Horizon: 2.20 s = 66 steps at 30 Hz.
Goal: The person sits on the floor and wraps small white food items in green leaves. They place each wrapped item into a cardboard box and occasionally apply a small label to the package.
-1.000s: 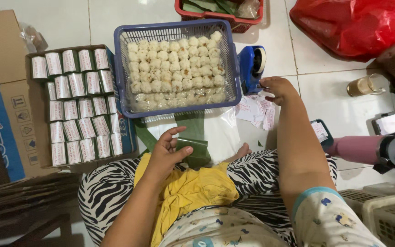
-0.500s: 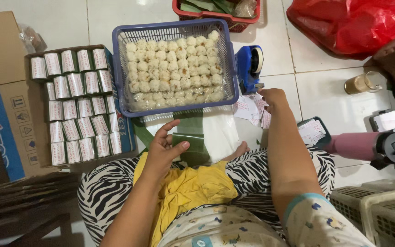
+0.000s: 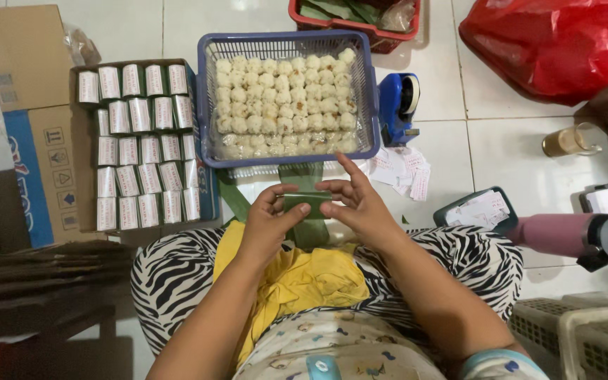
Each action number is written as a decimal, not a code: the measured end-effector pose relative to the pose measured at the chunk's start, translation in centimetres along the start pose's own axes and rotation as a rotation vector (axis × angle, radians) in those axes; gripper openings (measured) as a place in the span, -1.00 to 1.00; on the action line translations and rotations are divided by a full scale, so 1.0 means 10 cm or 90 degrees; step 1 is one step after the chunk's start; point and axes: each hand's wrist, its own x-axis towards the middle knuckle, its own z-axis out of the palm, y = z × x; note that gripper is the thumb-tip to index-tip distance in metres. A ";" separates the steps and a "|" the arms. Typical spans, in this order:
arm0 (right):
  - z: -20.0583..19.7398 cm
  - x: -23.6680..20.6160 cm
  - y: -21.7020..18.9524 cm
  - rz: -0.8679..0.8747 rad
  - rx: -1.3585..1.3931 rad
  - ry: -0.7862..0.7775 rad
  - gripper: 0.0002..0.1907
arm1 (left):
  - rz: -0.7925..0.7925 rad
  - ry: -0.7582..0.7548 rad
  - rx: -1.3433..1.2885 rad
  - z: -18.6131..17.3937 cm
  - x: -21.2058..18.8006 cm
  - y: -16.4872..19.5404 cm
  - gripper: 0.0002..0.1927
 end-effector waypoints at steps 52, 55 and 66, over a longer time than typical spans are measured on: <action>0.03 -0.30 0.10 0.211 0.023 -0.042 -0.56 | -0.028 -0.086 0.209 0.12 -0.58 0.33 -0.56; -0.02 -0.34 0.14 0.096 0.042 -0.051 -0.60 | 0.051 -0.105 0.121 0.11 -0.55 0.30 -0.62; 0.04 -0.47 -0.12 -0.054 0.029 -0.128 -0.39 | -0.031 -0.171 0.205 0.13 -0.55 0.69 -0.39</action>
